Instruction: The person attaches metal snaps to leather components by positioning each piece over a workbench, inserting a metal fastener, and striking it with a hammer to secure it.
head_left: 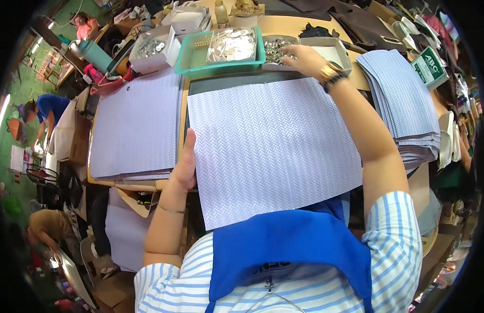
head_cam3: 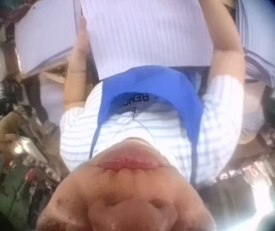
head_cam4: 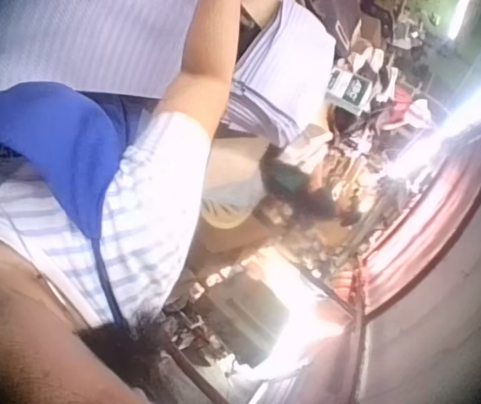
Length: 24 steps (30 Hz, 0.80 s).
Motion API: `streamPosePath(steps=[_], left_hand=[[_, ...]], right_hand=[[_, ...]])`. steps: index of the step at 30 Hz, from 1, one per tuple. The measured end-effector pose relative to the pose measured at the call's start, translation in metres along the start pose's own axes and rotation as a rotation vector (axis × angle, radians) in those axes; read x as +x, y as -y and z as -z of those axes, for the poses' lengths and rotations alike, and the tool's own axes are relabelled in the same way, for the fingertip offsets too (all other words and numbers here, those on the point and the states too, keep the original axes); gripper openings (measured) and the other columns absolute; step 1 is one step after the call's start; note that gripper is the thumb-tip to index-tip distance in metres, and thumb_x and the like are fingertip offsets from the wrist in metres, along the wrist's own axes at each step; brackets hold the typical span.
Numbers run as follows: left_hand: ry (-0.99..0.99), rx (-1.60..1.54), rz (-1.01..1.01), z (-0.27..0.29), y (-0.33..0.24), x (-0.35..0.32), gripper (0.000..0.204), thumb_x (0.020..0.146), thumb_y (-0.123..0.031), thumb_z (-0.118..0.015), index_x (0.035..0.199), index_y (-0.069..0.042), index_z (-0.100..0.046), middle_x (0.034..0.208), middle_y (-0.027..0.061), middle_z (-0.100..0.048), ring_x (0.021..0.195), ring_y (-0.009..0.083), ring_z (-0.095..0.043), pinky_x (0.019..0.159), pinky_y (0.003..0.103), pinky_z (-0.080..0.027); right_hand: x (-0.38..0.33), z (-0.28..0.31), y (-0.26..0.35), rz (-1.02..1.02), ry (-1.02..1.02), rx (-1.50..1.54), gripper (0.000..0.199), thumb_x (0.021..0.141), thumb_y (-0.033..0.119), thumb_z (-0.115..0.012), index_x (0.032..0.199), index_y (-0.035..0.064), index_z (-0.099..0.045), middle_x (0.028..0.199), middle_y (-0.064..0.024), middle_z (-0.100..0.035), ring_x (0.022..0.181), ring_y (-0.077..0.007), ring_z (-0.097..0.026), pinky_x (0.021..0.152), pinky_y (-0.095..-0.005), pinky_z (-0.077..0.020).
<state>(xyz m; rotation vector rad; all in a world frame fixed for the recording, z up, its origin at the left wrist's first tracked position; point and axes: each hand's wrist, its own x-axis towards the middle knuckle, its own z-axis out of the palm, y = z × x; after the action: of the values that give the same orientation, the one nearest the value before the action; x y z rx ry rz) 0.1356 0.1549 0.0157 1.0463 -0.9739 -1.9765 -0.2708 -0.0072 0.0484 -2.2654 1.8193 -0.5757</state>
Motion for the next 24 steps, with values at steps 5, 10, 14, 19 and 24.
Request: streamPosePath(steps=[5,10,14,19,24], left_hand=[[-0.145,0.476,-0.193,0.011,0.008,-0.010,0.059,0.103,-0.014,-0.064,0.153,0.006,-0.040,0.147,0.0174,-0.056,0.135,0.0236,-0.053,0.115,0.038,-0.041],[-0.168,0.545,-0.246,0.047,-0.002,-0.022,0.058,0.103,-0.014,-0.065,0.153,0.003,-0.041,0.147,0.0159,-0.056,0.131,0.0224,-0.054,0.113,0.037,-0.043],[-0.395,0.844,-0.144,0.046,-0.025,-0.027,0.067,0.097,-0.013,-0.072,0.156,-0.004,-0.041,0.144,0.0134,-0.057,0.122,0.0214,-0.056,0.106,0.036,-0.046],[-0.409,1.096,-0.552,0.034,-0.025,-0.006,0.069,0.091,-0.012,-0.078,0.153,-0.006,-0.048,0.139,0.0131,-0.060,0.115,0.0224,-0.058,0.101,0.036,-0.047],[-0.284,1.082,-0.538,0.001,-0.024,0.008,0.063,0.089,-0.012,-0.080,0.147,-0.006,-0.056,0.137,0.0116,-0.062,0.116,0.0224,-0.059,0.100,0.038,-0.048]], right_hand=[[0.063,-0.031,-0.013,-0.083,0.275,-0.244,0.057,0.084,0.045,-0.078,0.127,0.0075,-0.072,0.122,-0.0213,-0.073,0.113,-0.0388,-0.070,0.101,-0.0439,-0.0539],[0.057,-0.030,-0.006,-0.027,0.186,-0.107,0.035,0.080,0.030,-0.081,0.109,0.0094,-0.080,0.105,-0.0171,-0.078,0.098,-0.0309,-0.074,0.089,-0.0409,-0.0582],[0.040,-0.028,-0.011,-0.077,-0.071,0.014,0.019,0.084,0.021,-0.077,0.101,0.0135,-0.083,0.099,-0.0146,-0.079,0.095,-0.0309,-0.075,0.089,-0.0420,-0.0584],[0.030,-0.031,-0.042,-0.091,-0.119,0.005,0.021,0.087,0.026,-0.078,0.104,0.0137,-0.082,0.104,-0.0152,-0.078,0.098,-0.0328,-0.074,0.091,-0.0436,-0.0574],[0.031,-0.038,-0.027,-0.036,-0.026,-0.077,0.020,0.083,0.021,-0.081,0.100,0.0100,-0.081,0.099,-0.0163,-0.078,0.097,-0.0349,-0.074,0.090,-0.0454,-0.0576]])
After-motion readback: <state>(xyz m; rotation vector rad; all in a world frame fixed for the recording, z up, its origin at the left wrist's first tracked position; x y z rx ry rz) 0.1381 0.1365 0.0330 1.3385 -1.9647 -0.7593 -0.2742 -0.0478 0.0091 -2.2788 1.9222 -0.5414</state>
